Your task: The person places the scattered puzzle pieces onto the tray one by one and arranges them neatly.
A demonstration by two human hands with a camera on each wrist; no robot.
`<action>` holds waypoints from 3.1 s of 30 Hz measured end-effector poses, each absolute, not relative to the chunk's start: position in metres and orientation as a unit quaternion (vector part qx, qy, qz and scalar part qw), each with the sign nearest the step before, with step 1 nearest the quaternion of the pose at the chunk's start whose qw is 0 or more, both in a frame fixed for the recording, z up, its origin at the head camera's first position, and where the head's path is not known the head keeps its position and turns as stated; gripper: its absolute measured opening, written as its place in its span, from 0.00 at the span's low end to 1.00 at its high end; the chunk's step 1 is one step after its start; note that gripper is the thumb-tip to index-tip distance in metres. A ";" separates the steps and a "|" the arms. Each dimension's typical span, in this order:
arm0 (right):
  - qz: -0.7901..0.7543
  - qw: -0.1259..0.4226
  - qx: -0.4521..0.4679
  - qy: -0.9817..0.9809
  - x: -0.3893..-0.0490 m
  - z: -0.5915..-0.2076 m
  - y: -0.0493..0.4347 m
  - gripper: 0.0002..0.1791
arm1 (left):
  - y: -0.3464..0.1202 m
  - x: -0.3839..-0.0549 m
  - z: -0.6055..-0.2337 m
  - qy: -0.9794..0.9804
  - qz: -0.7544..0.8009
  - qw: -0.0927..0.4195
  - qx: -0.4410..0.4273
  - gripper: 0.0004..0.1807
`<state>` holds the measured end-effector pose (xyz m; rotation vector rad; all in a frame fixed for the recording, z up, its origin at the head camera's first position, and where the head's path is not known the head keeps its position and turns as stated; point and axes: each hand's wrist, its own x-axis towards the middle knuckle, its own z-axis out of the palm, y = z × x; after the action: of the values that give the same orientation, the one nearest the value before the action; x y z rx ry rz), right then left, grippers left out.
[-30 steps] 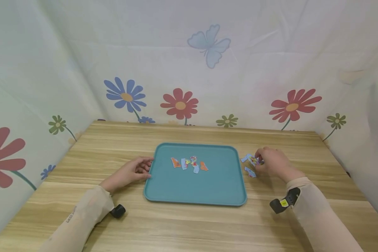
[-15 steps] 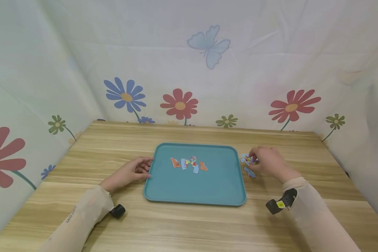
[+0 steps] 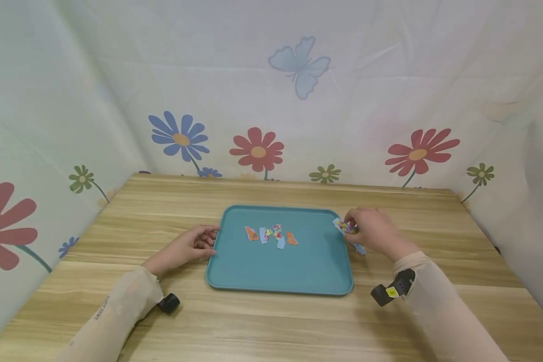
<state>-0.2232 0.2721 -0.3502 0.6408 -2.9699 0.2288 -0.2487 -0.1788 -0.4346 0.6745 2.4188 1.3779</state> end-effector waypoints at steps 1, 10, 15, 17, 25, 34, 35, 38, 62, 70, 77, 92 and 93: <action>0.074 0.050 0.212 -0.973 -0.224 -0.350 0.270 0.16 | -0.179 -0.249 -0.434 0.837 0.476 0.137 0.233 0.36; 0.088 0.051 0.231 -0.968 -0.229 -0.356 0.250 0.15 | -0.179 -0.248 -0.434 0.838 0.474 0.135 0.236 0.35; 0.091 0.046 0.239 -0.966 -0.233 -0.361 0.241 0.16 | -0.179 -0.248 -0.434 0.837 0.475 0.136 0.236 0.35; 0.092 0.043 0.241 -0.965 -0.234 -0.363 0.237 0.16 | -0.179 -0.247 -0.434 0.836 0.477 0.138 0.235 0.36; 0.110 0.024 0.247 -0.962 -0.240 -0.369 0.221 0.16 | -0.180 -0.248 -0.436 0.833 0.482 0.135 0.236 0.36; 0.108 0.016 0.248 -0.963 -0.246 -0.378 0.214 0.16 | -0.180 -0.249 -0.436 0.836 0.476 0.133 0.238 0.35; 0.108 0.012 0.246 -0.963 -0.247 -0.380 0.213 0.16 | -0.180 -0.249 -0.435 0.836 0.476 0.134 0.236 0.35; 0.110 0.001 0.244 -0.964 -0.248 -0.383 0.211 0.16 | -0.180 -0.249 -0.435 0.837 0.476 0.134 0.236 0.35; 0.107 -0.017 0.205 -0.973 -0.247 -0.394 0.203 0.15 | -0.181 -0.250 -0.437 0.835 0.477 0.128 0.243 0.35; 0.112 -0.015 0.209 -0.971 -0.246 -0.394 0.202 0.15 | -0.181 -0.249 -0.436 0.836 0.475 0.130 0.242 0.35; 0.120 -0.003 0.210 -0.970 -0.244 -0.390 0.203 0.15 | -0.180 -0.248 -0.435 0.836 0.475 0.132 0.240 0.35; 0.144 0.028 0.217 -0.965 -0.238 -0.373 0.215 0.18 | -0.181 -0.248 -0.436 0.835 0.476 0.122 0.247 0.36; 0.146 0.031 0.216 -0.965 -0.237 -0.371 0.216 0.18 | -0.181 -0.247 -0.436 0.835 0.476 0.125 0.245 0.36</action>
<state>-0.2372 0.2157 -0.3714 0.6647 -2.9723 0.4488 -0.2474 -0.1807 -0.4357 0.7126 2.4345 1.3870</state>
